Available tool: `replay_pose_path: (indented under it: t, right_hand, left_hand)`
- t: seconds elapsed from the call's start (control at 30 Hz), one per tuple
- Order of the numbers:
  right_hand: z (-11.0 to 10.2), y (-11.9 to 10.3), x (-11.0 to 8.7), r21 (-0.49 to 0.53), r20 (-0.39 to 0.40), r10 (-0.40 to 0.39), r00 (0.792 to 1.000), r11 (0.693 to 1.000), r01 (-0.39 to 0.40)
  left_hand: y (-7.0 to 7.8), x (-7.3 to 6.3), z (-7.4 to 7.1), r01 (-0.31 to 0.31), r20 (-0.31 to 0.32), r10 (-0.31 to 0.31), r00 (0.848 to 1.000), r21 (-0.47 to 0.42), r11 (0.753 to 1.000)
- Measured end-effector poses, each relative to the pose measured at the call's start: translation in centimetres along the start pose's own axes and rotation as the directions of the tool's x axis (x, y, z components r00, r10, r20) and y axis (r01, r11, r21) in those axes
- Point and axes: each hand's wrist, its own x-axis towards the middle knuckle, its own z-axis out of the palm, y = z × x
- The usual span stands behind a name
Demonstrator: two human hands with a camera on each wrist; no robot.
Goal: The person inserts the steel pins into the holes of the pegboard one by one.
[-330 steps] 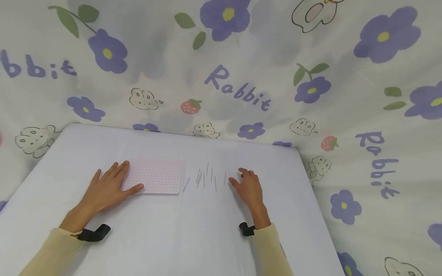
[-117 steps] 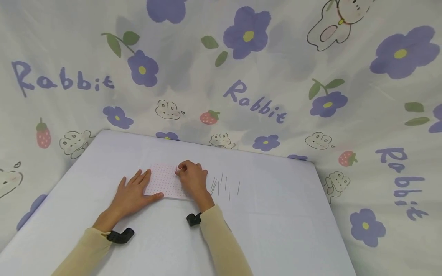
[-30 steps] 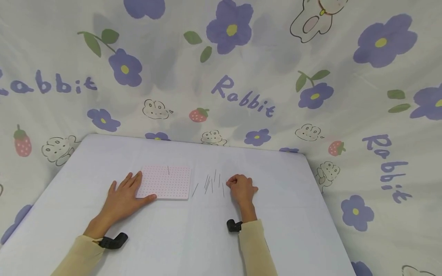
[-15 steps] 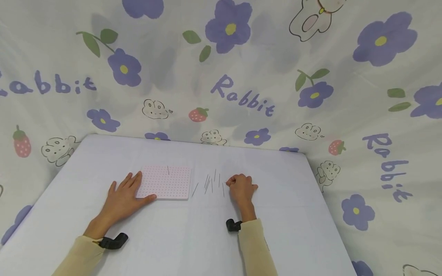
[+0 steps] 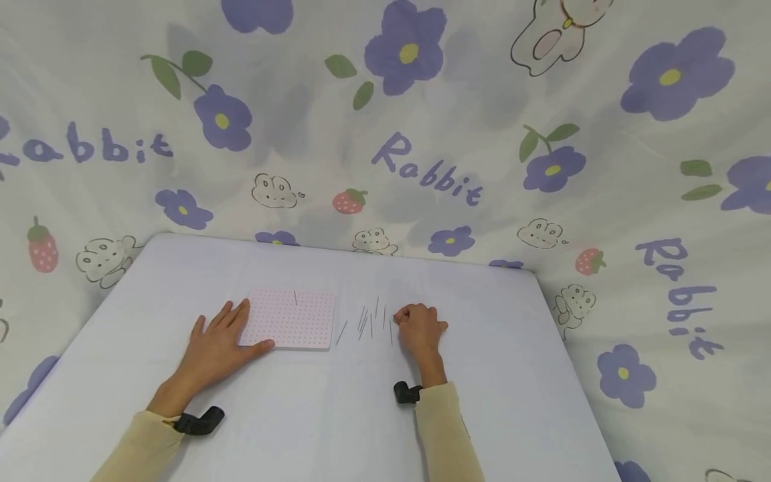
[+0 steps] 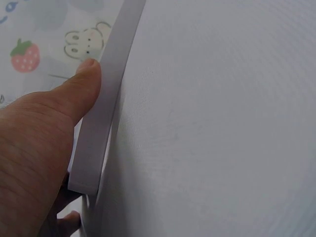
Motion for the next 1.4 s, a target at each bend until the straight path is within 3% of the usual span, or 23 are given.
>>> replay_pose_path:
  t: [0.43, 0.63, 1.0, 1.4]
  right_hand:
    - [-0.2, -4.5, 1.4, 0.082, 0.001, -0.084, 0.996, 0.993, 0.084]
    - [0.6, -6.9, 1.8, 0.176, 0.011, -0.131, 0.991, 0.976, 0.127]
    - [2.6, -11.2, 2.0, 0.386, 0.053, -0.231, 0.971, 0.902, 0.194]
    - [5.3, -14.1, 1.7, 0.566, 0.030, -0.283, 0.959, 0.795, 0.217]
  left_hand:
    - [0.2, -0.2, -0.3, -0.001, 0.000, 0.001, 1.000, -0.008, 1.000]
    - [0.2, -0.3, -0.3, 0.006, -0.003, -0.006, 1.000, -0.005, 1.000]
    - [0.6, -0.3, -0.7, 0.010, -0.012, -0.010, 1.000, 0.001, 1.000]
    - [0.7, -0.2, -0.7, 0.018, -0.011, -0.018, 1.000, 0.005, 1.000]
